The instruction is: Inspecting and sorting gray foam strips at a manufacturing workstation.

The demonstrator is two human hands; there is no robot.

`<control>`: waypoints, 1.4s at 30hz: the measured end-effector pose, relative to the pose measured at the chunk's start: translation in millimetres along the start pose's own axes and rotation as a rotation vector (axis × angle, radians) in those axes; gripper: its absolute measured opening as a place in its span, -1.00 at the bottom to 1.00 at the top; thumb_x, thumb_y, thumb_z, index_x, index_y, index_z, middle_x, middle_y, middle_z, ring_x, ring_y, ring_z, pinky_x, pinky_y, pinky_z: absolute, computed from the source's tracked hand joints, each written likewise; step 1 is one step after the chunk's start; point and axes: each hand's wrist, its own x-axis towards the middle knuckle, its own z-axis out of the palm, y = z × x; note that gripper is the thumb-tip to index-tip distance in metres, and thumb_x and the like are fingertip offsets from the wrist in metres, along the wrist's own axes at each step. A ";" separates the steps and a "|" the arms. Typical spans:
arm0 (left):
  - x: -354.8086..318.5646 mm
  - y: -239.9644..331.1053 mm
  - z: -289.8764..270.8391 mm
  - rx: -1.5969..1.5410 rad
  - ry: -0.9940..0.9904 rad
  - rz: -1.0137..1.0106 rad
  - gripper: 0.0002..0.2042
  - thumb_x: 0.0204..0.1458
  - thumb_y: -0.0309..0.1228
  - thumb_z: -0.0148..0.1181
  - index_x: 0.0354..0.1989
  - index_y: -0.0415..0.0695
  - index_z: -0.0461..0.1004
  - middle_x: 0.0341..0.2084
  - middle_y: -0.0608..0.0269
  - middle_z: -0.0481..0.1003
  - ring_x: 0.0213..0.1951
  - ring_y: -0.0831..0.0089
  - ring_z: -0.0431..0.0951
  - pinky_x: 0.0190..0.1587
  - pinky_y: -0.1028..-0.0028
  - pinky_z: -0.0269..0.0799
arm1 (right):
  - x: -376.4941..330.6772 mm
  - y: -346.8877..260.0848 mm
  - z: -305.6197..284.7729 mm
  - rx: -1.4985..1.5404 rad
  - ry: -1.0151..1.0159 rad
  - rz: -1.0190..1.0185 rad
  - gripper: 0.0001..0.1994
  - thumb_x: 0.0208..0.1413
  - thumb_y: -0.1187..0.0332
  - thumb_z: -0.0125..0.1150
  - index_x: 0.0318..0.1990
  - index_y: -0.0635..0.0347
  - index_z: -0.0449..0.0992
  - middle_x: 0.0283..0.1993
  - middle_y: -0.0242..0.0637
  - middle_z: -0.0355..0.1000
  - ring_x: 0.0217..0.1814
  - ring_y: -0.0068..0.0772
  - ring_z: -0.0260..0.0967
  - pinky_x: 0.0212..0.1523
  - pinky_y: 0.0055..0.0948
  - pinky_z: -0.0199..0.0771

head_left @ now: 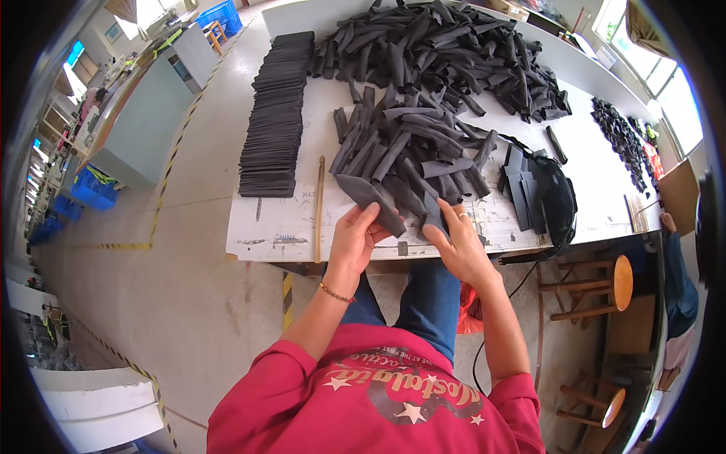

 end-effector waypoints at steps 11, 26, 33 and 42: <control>12.3 -5.0 -15.2 -0.078 0.145 -0.011 -0.76 0.26 -0.40 0.03 -0.08 -0.36 0.46 -0.13 -0.06 0.56 -0.09 0.19 0.61 -0.05 0.33 0.61 | -24.4 4.5 4.9 0.192 0.105 -0.042 -0.56 -0.06 0.38 0.41 0.03 0.25 0.54 -0.08 -0.15 0.37 -0.02 -0.19 0.35 0.06 -0.34 0.34; -1.2 -5.0 6.7 -0.107 0.015 -0.091 -0.76 0.27 -0.45 -0.02 0.03 -0.29 0.41 0.00 -0.11 0.49 0.02 0.13 0.55 0.13 0.21 0.50 | -19.4 -1.4 12.2 -0.289 0.469 -0.423 -0.75 -0.16 0.39 0.41 -0.25 0.12 0.61 -0.29 -0.37 0.37 -0.20 -0.26 0.32 -0.17 -0.24 0.25; -15.0 -7.1 32.5 -0.055 0.045 -0.012 -0.74 0.27 -0.46 -0.01 0.07 -0.31 0.36 0.00 -0.15 0.48 0.01 0.15 0.56 0.11 0.21 0.51 | -19.3 -2.5 18.0 -0.406 0.544 -0.484 -0.69 -0.14 0.40 0.40 -0.16 0.14 0.56 -0.25 -0.37 0.33 -0.20 -0.25 0.31 -0.15 -0.21 0.26; -18.0 -11.3 51.2 -0.041 -0.143 0.161 -0.71 0.27 -0.40 0.06 0.10 -0.25 0.34 -0.05 -0.02 0.52 0.03 0.25 0.53 0.14 0.35 0.40 | -24.6 -16.7 40.8 -0.115 0.459 -0.371 -0.38 -0.16 0.42 0.44 0.14 0.25 0.39 -0.06 -0.09 0.28 -0.07 -0.03 0.27 -0.04 -0.13 0.30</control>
